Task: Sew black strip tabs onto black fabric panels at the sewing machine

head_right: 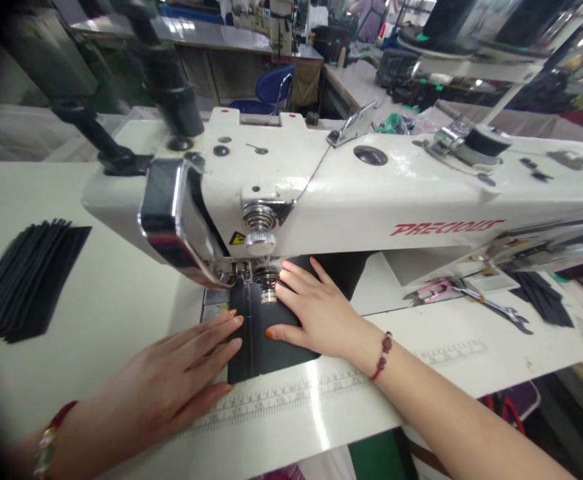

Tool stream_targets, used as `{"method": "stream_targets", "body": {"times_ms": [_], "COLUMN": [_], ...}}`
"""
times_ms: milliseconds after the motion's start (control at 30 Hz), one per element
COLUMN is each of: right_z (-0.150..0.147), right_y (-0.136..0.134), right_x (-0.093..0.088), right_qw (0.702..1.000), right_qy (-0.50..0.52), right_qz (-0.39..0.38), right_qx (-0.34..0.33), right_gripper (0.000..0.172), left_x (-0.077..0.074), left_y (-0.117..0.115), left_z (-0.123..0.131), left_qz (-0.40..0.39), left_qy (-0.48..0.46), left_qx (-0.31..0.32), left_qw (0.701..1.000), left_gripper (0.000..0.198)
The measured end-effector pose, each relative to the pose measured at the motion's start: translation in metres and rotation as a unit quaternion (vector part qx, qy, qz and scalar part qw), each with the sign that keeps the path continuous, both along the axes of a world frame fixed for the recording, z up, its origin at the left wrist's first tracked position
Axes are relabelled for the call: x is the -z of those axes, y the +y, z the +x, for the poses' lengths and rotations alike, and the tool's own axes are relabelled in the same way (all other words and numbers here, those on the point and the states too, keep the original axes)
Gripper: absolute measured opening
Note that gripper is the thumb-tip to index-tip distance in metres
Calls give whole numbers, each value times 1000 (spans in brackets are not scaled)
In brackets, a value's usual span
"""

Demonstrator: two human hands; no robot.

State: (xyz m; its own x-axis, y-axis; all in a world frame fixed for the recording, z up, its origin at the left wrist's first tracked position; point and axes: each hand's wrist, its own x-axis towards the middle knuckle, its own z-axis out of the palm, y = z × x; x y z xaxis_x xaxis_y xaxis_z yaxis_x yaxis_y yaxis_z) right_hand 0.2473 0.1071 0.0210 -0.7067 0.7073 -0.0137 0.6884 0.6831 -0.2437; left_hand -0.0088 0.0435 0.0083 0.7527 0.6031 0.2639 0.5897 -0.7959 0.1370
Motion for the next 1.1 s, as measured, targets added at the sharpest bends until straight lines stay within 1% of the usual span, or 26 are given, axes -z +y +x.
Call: {"method": "stream_targets", "body": {"times_ms": [133,300,500,667,767,867,1000,1100], "right_z": [0,0,1,-1,-3,-5,-9,-10], "right_y": [4,4,10,14,15,16,19,20], "right_x": [1,3,5,5,3,-2,-8,-9], "right_qw": [1000,1000,999,999,1000,999,997,996], "right_qy": [5,4,20,7,4,-4,-11,-14], "right_qz": [1,19,25,25,4,-16,-44,-50], "right_qx": [-1,3,1,24,24,40,64,69], "right_gripper": [55,53,57,49,47,47,41,41], "left_x": [1,2,3,6,6,6,7,8], "left_y": [3,5,10,16,19,21,23,24], "left_z": [1,1,-1,-2,-3,-4,-5,-5], "left_qz": [-2,12,10,14,15,15,25,27], "left_qy": [9,7,13,11,10,5,-10,-25], "left_qx": [5,6,-1,1,-1,-8,-3,1], "left_qw": [1000,1000,1000,1000,1000,1000,1000,999], "left_gripper": [32,31,31,34,34,32,31,31]}}
